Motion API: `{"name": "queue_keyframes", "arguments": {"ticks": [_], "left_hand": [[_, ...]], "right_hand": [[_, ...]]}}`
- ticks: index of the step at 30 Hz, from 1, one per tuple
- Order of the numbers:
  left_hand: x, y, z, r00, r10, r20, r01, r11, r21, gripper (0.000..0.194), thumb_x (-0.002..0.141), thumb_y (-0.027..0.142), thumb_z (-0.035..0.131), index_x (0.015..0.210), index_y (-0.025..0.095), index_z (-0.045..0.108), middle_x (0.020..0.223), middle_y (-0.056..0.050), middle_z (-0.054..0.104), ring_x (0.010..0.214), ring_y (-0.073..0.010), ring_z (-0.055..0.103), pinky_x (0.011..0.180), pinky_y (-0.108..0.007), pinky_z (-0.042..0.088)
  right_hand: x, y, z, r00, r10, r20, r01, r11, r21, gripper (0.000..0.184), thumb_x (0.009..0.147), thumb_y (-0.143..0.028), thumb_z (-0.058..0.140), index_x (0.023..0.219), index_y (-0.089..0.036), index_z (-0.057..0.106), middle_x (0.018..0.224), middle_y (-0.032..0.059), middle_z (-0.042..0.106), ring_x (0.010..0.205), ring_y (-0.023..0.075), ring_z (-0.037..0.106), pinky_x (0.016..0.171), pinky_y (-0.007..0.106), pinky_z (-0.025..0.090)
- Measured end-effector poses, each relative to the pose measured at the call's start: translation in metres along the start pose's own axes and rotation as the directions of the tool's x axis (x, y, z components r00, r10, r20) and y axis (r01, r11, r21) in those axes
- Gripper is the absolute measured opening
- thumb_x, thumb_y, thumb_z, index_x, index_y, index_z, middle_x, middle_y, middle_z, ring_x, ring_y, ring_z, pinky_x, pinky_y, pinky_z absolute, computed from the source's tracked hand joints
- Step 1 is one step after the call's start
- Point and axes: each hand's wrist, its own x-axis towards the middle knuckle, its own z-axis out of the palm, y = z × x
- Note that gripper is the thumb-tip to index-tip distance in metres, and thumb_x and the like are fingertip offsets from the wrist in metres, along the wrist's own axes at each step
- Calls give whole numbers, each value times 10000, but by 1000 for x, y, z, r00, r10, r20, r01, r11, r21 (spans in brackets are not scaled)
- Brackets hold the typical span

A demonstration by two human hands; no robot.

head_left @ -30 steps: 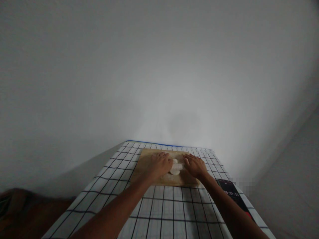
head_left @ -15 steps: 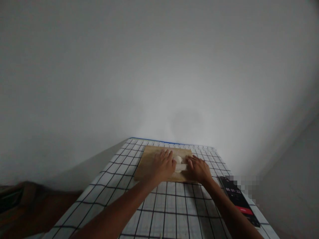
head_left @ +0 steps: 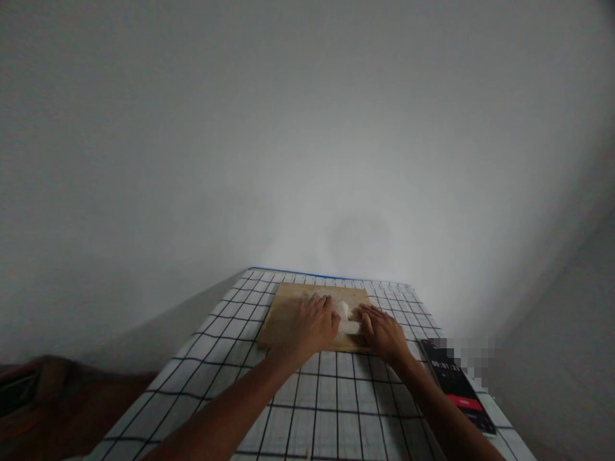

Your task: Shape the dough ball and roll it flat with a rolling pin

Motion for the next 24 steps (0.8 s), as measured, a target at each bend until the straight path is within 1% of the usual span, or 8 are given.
{"name": "queue_keyframes", "arguments": {"ticks": [3, 5, 7, 11, 15, 17, 21, 24], "left_hand": [[6, -2, 2, 1000, 0, 6, 0, 1000, 6, 372, 1001, 279, 440, 1255, 126, 663, 1321, -187, 690, 1274, -345, 584, 1078, -535, 411], [7, -3, 3, 1000, -1, 3, 0, 1000, 9, 372, 1003, 282, 432, 1247, 127, 666, 1291, -192, 701, 1239, -337, 606, 1056, -514, 429], [4, -2, 5, 1000, 0, -8, 0, 1000, 16, 396, 1007, 280, 416, 1286, 116, 645, 1317, -203, 686, 1266, -343, 589, 1083, -521, 403], [-1, 2, 8, 999, -26, -18, 27, 999, 25, 477, 1006, 300, 413, 1417, 104, 557, 1453, -206, 604, 1389, -361, 495, 1153, -554, 324], [7, 1, 8, 998, -64, 3, 64, 998, 23, 509, 992, 302, 444, 1443, 87, 538, 1409, -220, 634, 1333, -355, 556, 1115, -522, 384], [7, 1, 6, 998, -63, 0, 63, 998, 25, 527, 998, 301, 430, 1471, 83, 511, 1427, -225, 618, 1340, -358, 552, 1119, -527, 382], [-6, 5, 5, 1000, -18, -14, 18, 1000, 13, 550, 1011, 298, 402, 1530, 122, 443, 1510, -203, 554, 1418, -366, 473, 1172, -575, 301], [-14, 8, 4, 1000, 7, 22, -6, 1000, -22, 519, 1005, 277, 409, 1502, 140, 471, 1459, -205, 597, 1357, -362, 530, 1132, -553, 355]], "right_hand": [[7, -3, -6, 999, 10, 41, -8, 999, -40, 385, 1045, -284, 408, 1309, -217, 680, 1452, 88, 638, 1392, 252, 549, 1143, 437, 449], [9, -5, -7, 998, 50, 29, -49, 998, -44, 386, 1044, -278, 402, 1296, -221, 689, 1434, 84, 652, 1397, 256, 545, 1149, 449, 443], [5, -5, -4, 997, 72, -8, -72, 997, -17, 430, 1065, -283, 337, 1310, -228, 685, 1431, 63, 657, 1418, 248, 523, 1171, 454, 422], [-4, -1, 3, 999, 31, -36, -30, 999, 32, 478, 1089, -316, 272, 1343, -231, 668, 1462, 48, 634, 1434, 226, 505, 1186, 423, 410], [5, -2, -1, 999, 43, 9, -43, 999, -19, 429, 1075, -304, 333, 1299, -208, 685, 1449, 82, 642, 1408, 250, 533, 1147, 437, 445], [7, -4, -2, 998, 56, 5, -56, 998, -37, 411, 1067, -297, 354, 1287, -203, 688, 1439, 96, 647, 1405, 264, 534, 1139, 451, 449], [-6, -4, 5, 997, 44, -61, -43, 999, 22, 452, 1085, -301, 291, 1311, -218, 673, 1466, 76, 626, 1433, 250, 498, 1163, 438, 420], [-25, -6, 9, 995, 35, -95, -30, 998, 57, 452, 1093, -334, 279, 1298, -240, 671, 1456, 54, 632, 1417, 244, 506, 1164, 437, 410]]}}
